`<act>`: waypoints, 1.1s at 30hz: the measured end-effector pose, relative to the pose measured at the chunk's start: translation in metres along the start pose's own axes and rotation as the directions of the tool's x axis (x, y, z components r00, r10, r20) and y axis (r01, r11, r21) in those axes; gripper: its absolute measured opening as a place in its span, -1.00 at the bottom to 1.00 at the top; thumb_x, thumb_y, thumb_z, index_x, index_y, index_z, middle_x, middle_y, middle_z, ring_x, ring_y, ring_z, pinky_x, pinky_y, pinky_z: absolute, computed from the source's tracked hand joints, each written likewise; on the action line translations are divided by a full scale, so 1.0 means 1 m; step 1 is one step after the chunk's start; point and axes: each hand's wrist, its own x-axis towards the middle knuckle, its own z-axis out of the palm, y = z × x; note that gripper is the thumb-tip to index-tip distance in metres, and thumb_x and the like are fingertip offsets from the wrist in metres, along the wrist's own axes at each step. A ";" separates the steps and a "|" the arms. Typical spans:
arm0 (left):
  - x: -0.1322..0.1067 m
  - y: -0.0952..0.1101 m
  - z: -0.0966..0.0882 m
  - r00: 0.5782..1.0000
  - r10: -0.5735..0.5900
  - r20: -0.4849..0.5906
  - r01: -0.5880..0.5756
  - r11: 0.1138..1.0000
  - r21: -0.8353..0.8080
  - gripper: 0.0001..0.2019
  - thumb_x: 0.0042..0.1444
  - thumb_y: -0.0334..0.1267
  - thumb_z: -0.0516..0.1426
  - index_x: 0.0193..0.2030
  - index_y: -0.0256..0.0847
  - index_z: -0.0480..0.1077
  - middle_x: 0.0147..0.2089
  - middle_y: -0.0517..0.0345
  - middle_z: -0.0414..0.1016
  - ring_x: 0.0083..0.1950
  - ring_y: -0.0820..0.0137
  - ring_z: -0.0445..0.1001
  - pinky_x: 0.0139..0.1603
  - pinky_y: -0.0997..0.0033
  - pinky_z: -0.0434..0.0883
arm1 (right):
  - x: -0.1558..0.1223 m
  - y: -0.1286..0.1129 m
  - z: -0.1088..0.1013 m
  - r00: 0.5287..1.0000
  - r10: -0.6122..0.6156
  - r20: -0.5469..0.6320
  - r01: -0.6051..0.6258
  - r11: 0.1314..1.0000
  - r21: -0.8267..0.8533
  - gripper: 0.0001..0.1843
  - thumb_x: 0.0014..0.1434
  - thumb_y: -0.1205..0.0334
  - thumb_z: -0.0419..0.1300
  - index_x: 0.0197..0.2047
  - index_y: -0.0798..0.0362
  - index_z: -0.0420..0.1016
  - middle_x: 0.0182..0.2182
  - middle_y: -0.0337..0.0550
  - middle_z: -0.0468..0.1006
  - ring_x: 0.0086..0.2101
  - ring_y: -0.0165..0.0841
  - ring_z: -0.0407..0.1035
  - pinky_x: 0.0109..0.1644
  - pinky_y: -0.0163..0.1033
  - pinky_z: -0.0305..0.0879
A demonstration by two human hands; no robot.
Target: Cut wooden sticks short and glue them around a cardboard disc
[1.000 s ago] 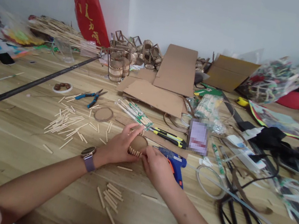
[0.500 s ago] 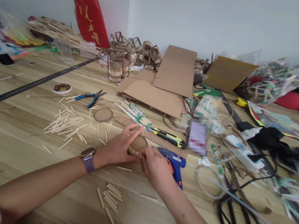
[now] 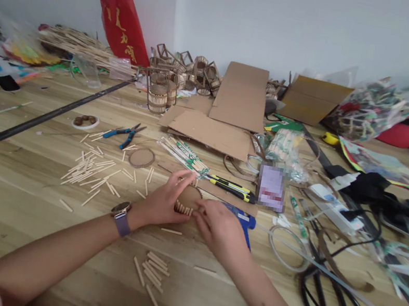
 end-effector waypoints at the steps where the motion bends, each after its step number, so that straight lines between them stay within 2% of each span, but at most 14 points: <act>1: 0.000 0.000 0.000 1.000 -0.014 0.005 0.014 1.000 -0.011 0.06 -0.16 -0.31 0.34 0.39 -0.04 -0.22 0.36 -0.15 -0.15 0.36 0.04 0.06 0.32 0.00 0.17 | -0.001 0.001 -0.005 1.000 0.019 -0.012 -0.019 1.000 -0.009 -0.77 0.26 0.19 0.00 -0.16 0.02 0.45 -0.31 -0.05 0.59 -0.28 -0.23 0.47 -0.21 -0.18 0.35; 3: -0.001 0.000 -0.001 0.999 -0.039 0.016 0.040 0.999 -0.030 0.09 -0.18 -0.32 0.36 0.40 0.00 -0.24 0.38 -0.13 -0.19 0.37 0.03 0.06 0.32 -0.03 0.17 | -0.003 0.004 -0.018 0.997 0.079 -0.018 -0.079 0.996 -0.036 -0.75 0.25 0.14 -0.01 -0.26 0.00 0.46 -0.34 -0.07 0.59 -0.32 -0.23 0.47 -0.25 -0.19 0.32; 6: -0.001 -0.001 -0.002 0.998 -0.053 0.032 0.054 0.998 -0.043 0.18 -0.26 -0.26 0.42 0.40 0.02 -0.25 0.39 -0.15 -0.22 0.37 0.00 0.04 0.32 -0.07 0.16 | -0.013 0.016 -0.036 0.973 0.230 -0.019 -0.231 0.967 -0.106 -0.71 0.23 0.05 -0.01 -0.38 -0.03 0.43 -0.47 -0.12 0.58 -0.46 -0.26 0.44 -0.38 -0.22 0.24; 8: -0.001 -0.001 -0.001 0.998 -0.055 0.030 0.056 0.998 -0.041 0.22 -0.31 -0.22 0.45 0.40 0.02 -0.25 0.38 -0.16 -0.22 0.37 -0.02 0.05 0.32 -0.07 0.16 | -0.023 0.028 -0.045 0.931 0.366 -0.017 -0.363 0.915 -0.177 -0.66 0.21 -0.04 -0.01 -0.46 -0.04 0.39 -0.57 -0.15 0.53 -0.54 -0.26 0.40 -0.46 -0.22 0.17; 10: -0.001 -0.001 0.000 0.998 -0.058 0.014 0.059 0.998 -0.029 0.24 -0.32 -0.22 0.45 0.40 0.01 -0.26 0.39 -0.17 -0.22 0.36 -0.02 0.07 0.32 -0.06 0.17 | -0.033 0.040 -0.049 0.868 0.496 0.023 -0.477 0.845 -0.241 -0.62 0.16 -0.12 0.03 -0.49 -0.04 0.39 -0.62 -0.15 0.51 -0.58 -0.24 0.38 -0.49 -0.22 0.13; 12: -0.001 0.000 0.000 0.998 -0.065 -0.002 0.065 0.998 -0.011 0.23 -0.31 -0.23 0.45 0.40 0.03 -0.27 0.40 -0.16 -0.24 0.35 -0.02 0.10 0.31 -0.07 0.19 | -0.041 0.049 -0.048 0.818 0.570 0.073 -0.533 0.801 -0.272 -0.59 0.10 -0.18 0.08 -0.51 -0.03 0.41 -0.64 -0.12 0.51 -0.58 -0.21 0.38 -0.50 -0.20 0.12; 16: -0.001 0.005 0.001 0.997 -0.075 -0.012 0.075 0.996 0.041 0.17 -0.25 -0.27 0.42 0.39 0.04 -0.25 0.40 -0.14 -0.23 0.36 -0.04 0.07 0.28 -0.07 0.24 | -0.045 0.056 -0.038 0.787 0.593 0.171 -0.553 0.801 -0.231 -0.58 0.05 -0.20 0.10 -0.51 -0.01 0.40 -0.63 -0.11 0.51 -0.58 -0.21 0.38 -0.50 -0.20 0.14; 21: 0.000 0.007 0.001 0.998 -0.061 -0.023 0.063 0.996 0.066 0.12 -0.19 -0.33 0.37 0.39 0.01 -0.26 0.39 -0.15 -0.23 0.36 -0.02 0.07 0.27 -0.01 0.26 | -0.045 0.061 -0.033 0.774 0.618 0.137 -0.604 0.786 -0.136 -0.66 -0.06 -0.12 0.21 -0.52 -0.01 0.41 -0.65 -0.17 0.50 -0.60 -0.25 0.37 -0.53 -0.22 0.13; 23: -0.001 0.005 0.001 0.998 -0.059 -0.024 0.060 0.996 0.058 0.12 -0.20 -0.33 0.37 0.39 0.00 -0.26 0.39 -0.15 -0.24 0.34 -0.01 0.12 0.27 0.01 0.27 | -0.046 0.063 -0.036 0.753 0.641 0.148 -0.641 0.766 -0.056 -0.65 -0.11 -0.13 0.25 -0.53 0.00 0.43 -0.67 -0.18 0.48 -0.62 -0.27 0.34 -0.54 -0.22 0.11; 24: -0.001 0.005 0.002 0.998 -0.058 -0.026 0.060 0.997 0.054 0.12 -0.20 -0.34 0.36 0.39 0.00 -0.27 0.39 -0.14 -0.23 0.33 0.00 0.14 0.26 0.02 0.27 | -0.046 0.063 -0.038 0.742 0.647 0.173 -0.661 0.749 0.035 -0.64 -0.14 -0.14 0.27 -0.53 0.01 0.43 -0.67 -0.19 0.48 -0.61 -0.28 0.33 -0.53 -0.22 0.13; 26: -0.001 0.004 0.002 0.998 -0.055 -0.033 0.057 0.997 0.053 0.13 -0.20 -0.34 0.36 0.40 0.01 -0.28 0.39 -0.12 -0.23 0.33 0.01 0.13 0.27 0.04 0.27 | -0.047 0.061 -0.043 0.734 0.627 0.262 -0.679 0.669 0.302 -0.60 -0.19 -0.14 0.32 -0.51 0.03 0.41 -0.63 -0.18 0.49 -0.57 -0.30 0.35 -0.48 -0.22 0.20; 29: -0.001 0.003 0.002 0.998 -0.048 -0.034 0.050 0.997 0.052 0.15 -0.20 -0.34 0.36 0.40 0.02 -0.31 0.38 -0.12 -0.24 0.36 0.01 0.07 0.28 0.05 0.26 | -0.047 0.052 -0.046 0.729 0.577 0.368 -0.646 0.402 0.650 -0.55 -0.26 -0.08 0.42 -0.43 0.05 0.42 -0.55 -0.21 0.50 -0.50 -0.33 0.37 -0.39 -0.24 0.27; 33: -0.001 0.003 0.001 0.999 -0.044 -0.016 0.045 0.998 0.035 0.16 -0.20 -0.35 0.36 0.40 0.00 -0.33 0.37 -0.15 -0.24 0.37 0.00 0.06 0.29 0.04 0.24 | -0.049 0.041 -0.038 0.674 0.590 0.444 -0.586 0.061 0.808 -0.56 -0.39 0.09 0.50 -0.43 0.05 0.46 -0.53 -0.28 0.45 -0.46 -0.36 0.37 -0.32 -0.24 0.29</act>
